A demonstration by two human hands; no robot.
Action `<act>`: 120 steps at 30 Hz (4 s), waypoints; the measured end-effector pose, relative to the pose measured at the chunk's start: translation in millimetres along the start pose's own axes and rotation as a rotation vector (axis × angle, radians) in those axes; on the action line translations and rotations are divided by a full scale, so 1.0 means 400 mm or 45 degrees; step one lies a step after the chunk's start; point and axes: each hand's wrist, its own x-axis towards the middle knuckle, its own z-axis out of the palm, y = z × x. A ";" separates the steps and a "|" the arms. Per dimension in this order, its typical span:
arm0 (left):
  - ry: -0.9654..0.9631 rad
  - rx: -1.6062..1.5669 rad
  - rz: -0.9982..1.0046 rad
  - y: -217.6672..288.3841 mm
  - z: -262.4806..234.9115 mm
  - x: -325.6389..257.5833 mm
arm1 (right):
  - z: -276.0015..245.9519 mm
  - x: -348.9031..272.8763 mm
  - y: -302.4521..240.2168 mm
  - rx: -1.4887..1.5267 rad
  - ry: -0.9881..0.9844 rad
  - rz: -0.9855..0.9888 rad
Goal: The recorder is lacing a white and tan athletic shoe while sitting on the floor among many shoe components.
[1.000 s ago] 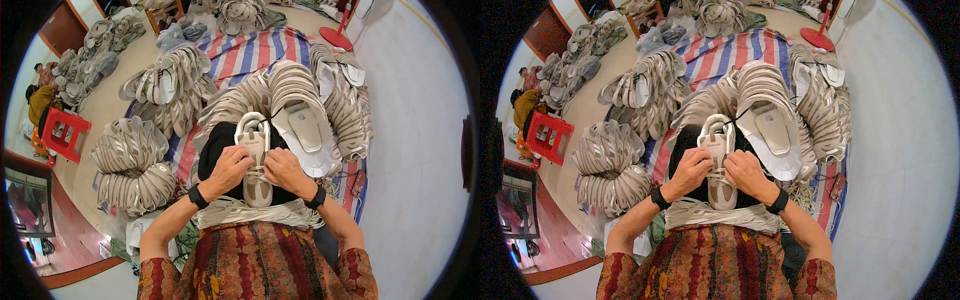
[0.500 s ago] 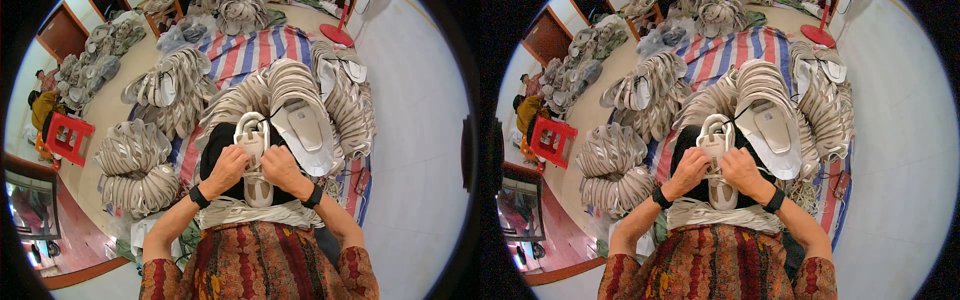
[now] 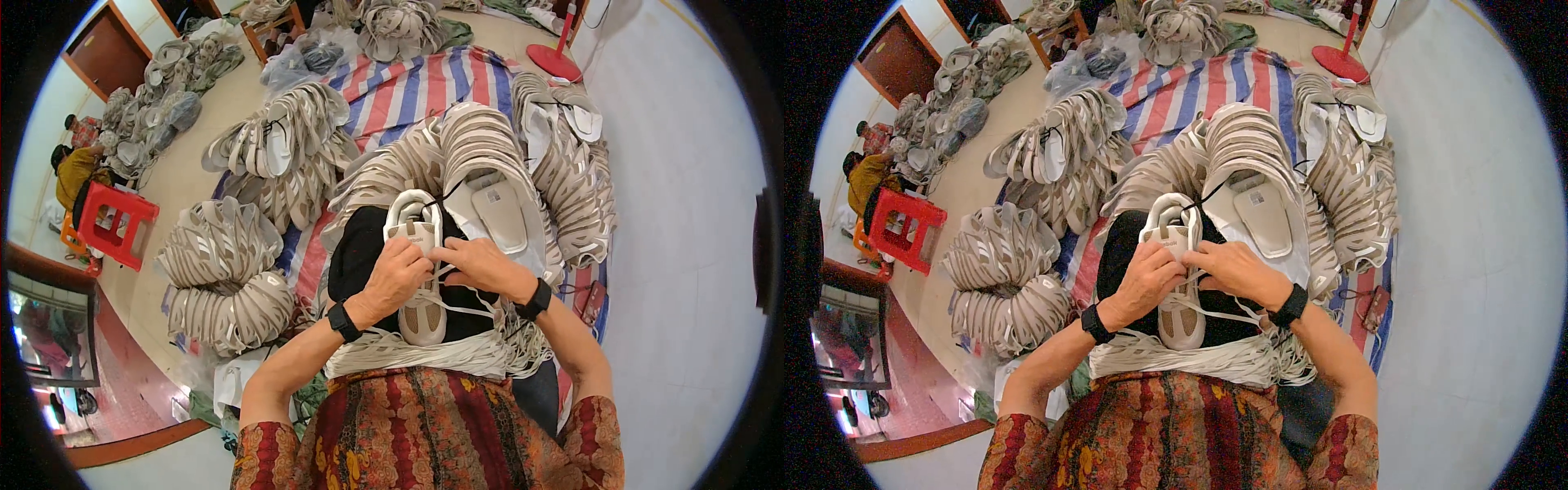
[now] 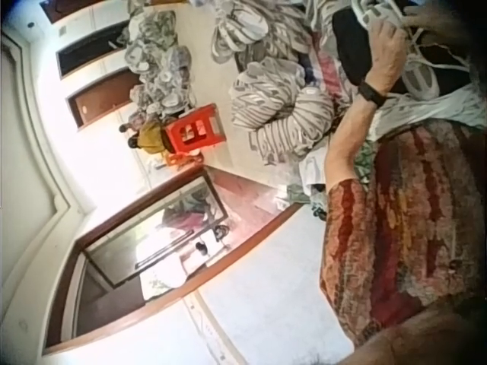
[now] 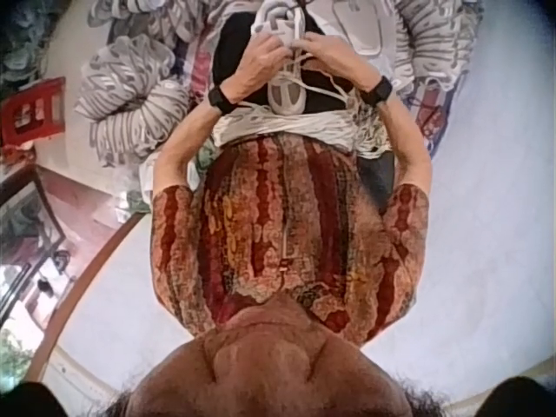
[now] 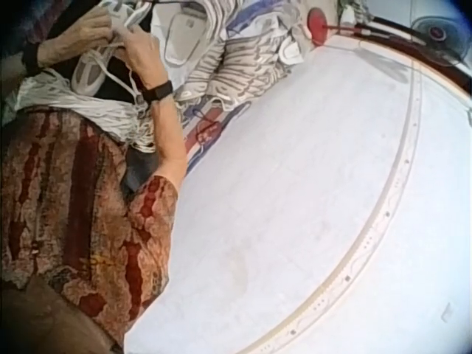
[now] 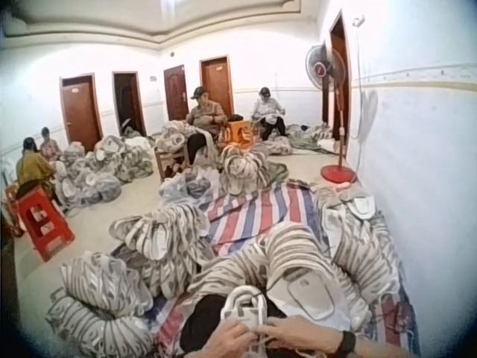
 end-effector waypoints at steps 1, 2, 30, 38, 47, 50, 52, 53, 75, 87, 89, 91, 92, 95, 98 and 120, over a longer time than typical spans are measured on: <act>-0.055 -0.033 0.006 0.001 0.004 0.000 | -0.002 0.007 0.005 0.032 0.031 -0.038; -0.016 -0.032 0.021 0.002 0.008 0.000 | -0.002 0.012 0.010 -0.046 0.010 -0.094; -0.417 0.914 -0.324 -0.054 -0.107 -0.042 | 0.028 -0.006 0.063 0.159 0.113 -0.119; -0.054 1.392 -1.105 -0.362 -0.650 -0.423 | 0.037 0.042 0.071 0.519 -0.017 0.057; 0.002 -0.330 -0.744 -0.135 -0.152 -0.206 | 0.065 -0.150 -0.125 0.147 0.450 0.239; -0.209 -0.382 -0.601 -0.059 -0.074 -0.133 | 0.129 -0.131 -0.183 0.184 0.393 0.223; -0.183 -0.483 -0.670 -0.043 -0.062 -0.108 | 0.120 -0.121 -0.195 0.716 0.405 0.487; -0.248 -0.645 -0.832 -0.044 -0.066 -0.101 | 0.097 -0.128 -0.194 0.979 0.345 0.795; 0.453 -0.884 -1.457 -0.275 -0.376 -0.449 | 0.165 -0.104 -0.095 0.640 0.317 0.658; -0.115 -0.202 -0.478 -0.057 -0.101 -0.139 | 0.088 -0.123 -0.020 0.509 0.568 0.584; -0.166 -0.226 -0.482 -0.044 -0.086 -0.130 | 0.113 -0.086 -0.027 0.461 0.593 0.612; -0.139 -0.208 -0.443 -0.039 -0.079 -0.130 | 0.136 -0.044 -0.024 0.011 0.732 0.558; -0.141 -0.202 -0.447 -0.037 -0.078 -0.131 | 0.137 -0.028 -0.016 0.017 0.656 0.549; -0.168 -0.190 -0.454 -0.037 -0.078 -0.135 | 0.101 -0.012 0.018 -0.035 0.867 0.580; -0.198 -0.182 -0.477 -0.040 -0.077 -0.139 | -0.003 -0.040 0.060 -0.056 1.249 0.502; -0.376 -0.311 -0.363 -0.053 -0.102 -0.118 | 0.018 -0.026 0.004 -0.220 0.232 -0.277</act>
